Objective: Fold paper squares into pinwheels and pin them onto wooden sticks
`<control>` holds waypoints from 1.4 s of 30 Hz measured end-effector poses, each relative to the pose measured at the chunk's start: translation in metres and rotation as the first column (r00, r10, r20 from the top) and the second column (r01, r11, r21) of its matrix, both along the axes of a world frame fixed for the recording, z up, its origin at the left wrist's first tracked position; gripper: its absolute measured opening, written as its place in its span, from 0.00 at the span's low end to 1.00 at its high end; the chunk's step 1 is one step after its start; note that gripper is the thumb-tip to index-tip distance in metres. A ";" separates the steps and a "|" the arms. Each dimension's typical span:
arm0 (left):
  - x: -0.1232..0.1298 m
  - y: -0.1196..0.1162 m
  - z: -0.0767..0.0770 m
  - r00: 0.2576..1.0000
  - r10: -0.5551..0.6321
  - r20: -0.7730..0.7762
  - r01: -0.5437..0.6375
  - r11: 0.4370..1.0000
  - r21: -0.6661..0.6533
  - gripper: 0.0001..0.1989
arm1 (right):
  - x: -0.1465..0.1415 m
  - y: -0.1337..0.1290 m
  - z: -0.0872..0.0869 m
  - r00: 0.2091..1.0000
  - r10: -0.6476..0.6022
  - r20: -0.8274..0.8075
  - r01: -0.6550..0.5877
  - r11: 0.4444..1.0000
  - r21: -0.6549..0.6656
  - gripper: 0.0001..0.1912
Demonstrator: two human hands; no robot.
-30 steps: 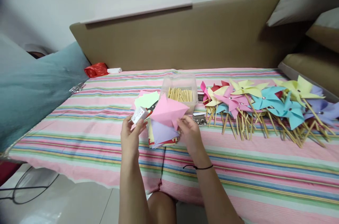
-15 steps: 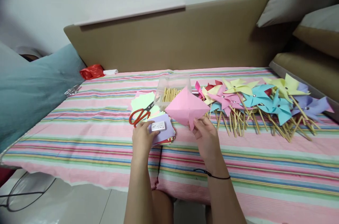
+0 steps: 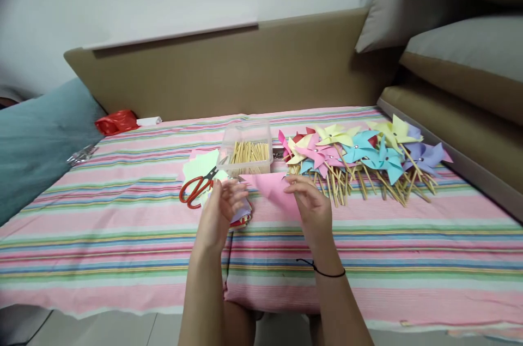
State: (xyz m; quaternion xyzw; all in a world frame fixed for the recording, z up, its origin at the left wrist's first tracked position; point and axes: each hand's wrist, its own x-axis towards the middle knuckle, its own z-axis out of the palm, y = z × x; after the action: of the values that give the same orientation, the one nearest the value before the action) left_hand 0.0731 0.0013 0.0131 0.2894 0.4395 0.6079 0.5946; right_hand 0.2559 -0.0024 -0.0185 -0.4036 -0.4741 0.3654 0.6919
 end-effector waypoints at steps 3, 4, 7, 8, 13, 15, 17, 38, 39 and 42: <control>0.022 -0.002 0.003 0.962 -0.211 0.171 0.233 0.965 -0.124 0.31 | 0.007 -0.001 0.004 0.996 -0.037 0.079 0.031 0.996 0.078 0.07; 0.027 -0.003 0.003 0.959 -0.217 0.182 0.245 0.958 -0.149 0.31 | 0.010 -0.001 0.004 0.994 -0.045 0.099 0.036 0.995 0.092 0.07; 0.034 -0.003 0.003 0.976 -0.163 0.147 0.190 0.963 -0.191 0.27 | 0.016 0.000 0.001 0.986 -0.059 0.156 0.040 0.992 0.123 0.08; 0.035 -0.003 0.003 0.976 -0.182 0.117 0.201 0.964 -0.177 0.25 | 0.017 0.000 0.000 0.983 -0.064 0.170 0.042 0.991 0.127 0.08; 0.037 -0.001 0.000 0.955 -0.298 -0.015 0.297 0.954 -0.051 0.17 | 0.021 -0.002 0.004 0.975 -0.062 0.213 0.045 0.995 0.083 0.09; 0.040 0.000 -0.002 0.973 -0.231 -0.013 0.229 0.971 -0.064 0.17 | 0.021 -0.003 0.007 0.980 -0.032 0.196 0.025 0.999 0.035 0.07; 0.043 0.001 -0.002 0.987 -0.161 -0.015 0.159 0.984 -0.083 0.18 | 0.020 -0.004 0.009 0.996 0.011 0.085 -0.005 0.997 -0.071 0.06; 0.046 0.009 -0.016 0.974 -0.165 -0.157 0.149 0.983 -0.109 0.18 | 0.013 0.003 0.001 0.994 -0.106 0.019 0.106 0.926 -0.362 0.12; 0.047 0.009 -0.017 0.971 -0.156 -0.183 0.138 0.985 -0.108 0.18 | 0.012 0.003 0.001 0.994 -0.105 0.028 0.108 0.928 -0.358 0.11; 0.048 0.011 -0.017 0.959 -0.137 -0.250 0.116 0.988 -0.097 0.18 | 0.011 0.005 0.000 0.996 -0.078 0.034 0.085 0.933 -0.350 0.10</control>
State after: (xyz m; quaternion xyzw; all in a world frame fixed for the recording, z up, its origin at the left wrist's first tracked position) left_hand 0.1214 0.0119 -0.0044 0.3684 0.5175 0.5077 0.5820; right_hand 0.2668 0.0025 -0.0186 -0.5434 -0.3910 0.4109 0.6188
